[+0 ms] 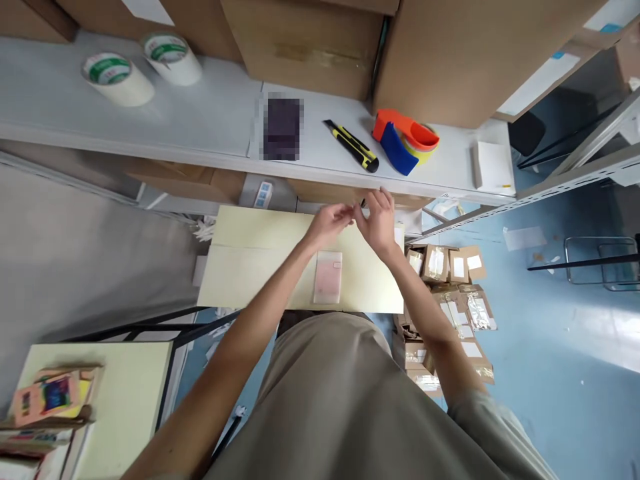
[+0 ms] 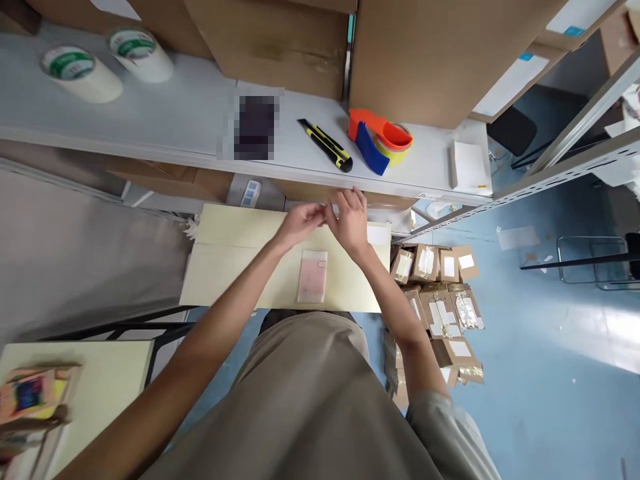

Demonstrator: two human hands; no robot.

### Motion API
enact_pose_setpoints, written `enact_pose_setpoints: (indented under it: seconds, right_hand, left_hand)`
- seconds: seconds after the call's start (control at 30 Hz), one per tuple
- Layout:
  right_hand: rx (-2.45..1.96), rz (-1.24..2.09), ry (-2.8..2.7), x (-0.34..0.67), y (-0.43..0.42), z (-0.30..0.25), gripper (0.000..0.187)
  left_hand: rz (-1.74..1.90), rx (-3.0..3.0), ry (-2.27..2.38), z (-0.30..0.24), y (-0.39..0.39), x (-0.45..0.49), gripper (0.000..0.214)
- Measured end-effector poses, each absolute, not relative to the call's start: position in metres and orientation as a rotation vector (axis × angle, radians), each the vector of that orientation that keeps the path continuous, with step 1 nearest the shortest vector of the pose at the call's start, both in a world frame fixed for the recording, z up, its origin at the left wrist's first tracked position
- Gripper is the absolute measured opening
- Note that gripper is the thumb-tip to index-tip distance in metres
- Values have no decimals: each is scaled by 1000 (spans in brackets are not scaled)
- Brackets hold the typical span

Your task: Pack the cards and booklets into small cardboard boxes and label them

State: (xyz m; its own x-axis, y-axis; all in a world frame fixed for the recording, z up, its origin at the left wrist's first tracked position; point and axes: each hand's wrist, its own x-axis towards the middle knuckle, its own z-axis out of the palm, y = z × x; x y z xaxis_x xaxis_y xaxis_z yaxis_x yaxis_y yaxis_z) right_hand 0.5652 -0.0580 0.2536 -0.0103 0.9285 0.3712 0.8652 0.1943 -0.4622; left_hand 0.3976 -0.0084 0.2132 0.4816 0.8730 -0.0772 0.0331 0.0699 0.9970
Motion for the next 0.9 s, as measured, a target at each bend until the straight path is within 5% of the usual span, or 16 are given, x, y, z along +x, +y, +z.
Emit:
enact_pose_setpoints:
  seconds: [0.2, 0.47, 0.7, 0.9]
  right_hand:
    - [-1736, 33, -1911, 562, 29, 310, 46]
    - [-1954, 48, -1929, 561, 86, 281, 46]
    - [-1799, 52, -1916, 552, -5, 255, 53]
    - [-1808, 369, -1867, 525, -141, 180, 48]
  left_hand:
    - [1046, 1505, 1022, 277, 52, 404, 15]
    - [1020, 1488, 1106, 296, 50, 380, 17]
    - [860, 1239, 1218, 207, -10, 343, 25]
    - [604, 950, 1414, 100, -98, 301, 22]
